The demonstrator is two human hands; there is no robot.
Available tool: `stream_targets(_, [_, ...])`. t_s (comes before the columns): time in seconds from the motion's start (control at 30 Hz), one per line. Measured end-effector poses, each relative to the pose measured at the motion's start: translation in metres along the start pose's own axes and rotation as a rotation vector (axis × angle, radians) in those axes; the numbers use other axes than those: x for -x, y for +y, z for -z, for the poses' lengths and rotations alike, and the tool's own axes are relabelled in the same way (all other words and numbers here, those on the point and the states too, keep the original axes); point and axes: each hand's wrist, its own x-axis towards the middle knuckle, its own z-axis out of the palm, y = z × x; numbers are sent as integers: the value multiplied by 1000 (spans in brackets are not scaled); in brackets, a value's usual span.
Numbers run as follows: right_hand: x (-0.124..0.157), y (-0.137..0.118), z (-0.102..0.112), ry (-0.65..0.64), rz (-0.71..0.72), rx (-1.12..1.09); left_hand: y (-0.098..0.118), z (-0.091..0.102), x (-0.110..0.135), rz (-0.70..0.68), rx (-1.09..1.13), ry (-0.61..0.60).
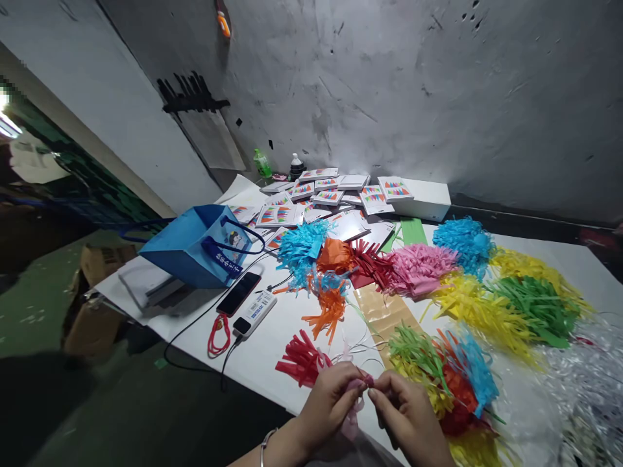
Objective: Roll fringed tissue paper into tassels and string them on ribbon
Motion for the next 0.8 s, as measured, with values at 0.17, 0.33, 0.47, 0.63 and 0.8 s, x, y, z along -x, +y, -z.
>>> stream_targets(0.17, [-3, 4, -6, -24, -82, -304, -1, 1, 1, -104, -140, -30])
stream_targets(0.33, [-1, 6, -5, -23, -29, -192, 2, 3, 0, 27, 57, -38])
stream_targets(0.47, [-1, 5, -9, -24, 42, -21, 3, 2, -3, 94, 239, 41])
stream_targets(0.63, [-6, 25, -2, 14, 109, 220, -2, 2, -8, 60, 229, 212])
stream_targets(0.8, [-5, 76, 66, 211, -5, 731, -22, 19, -14, 170, 284, 504])
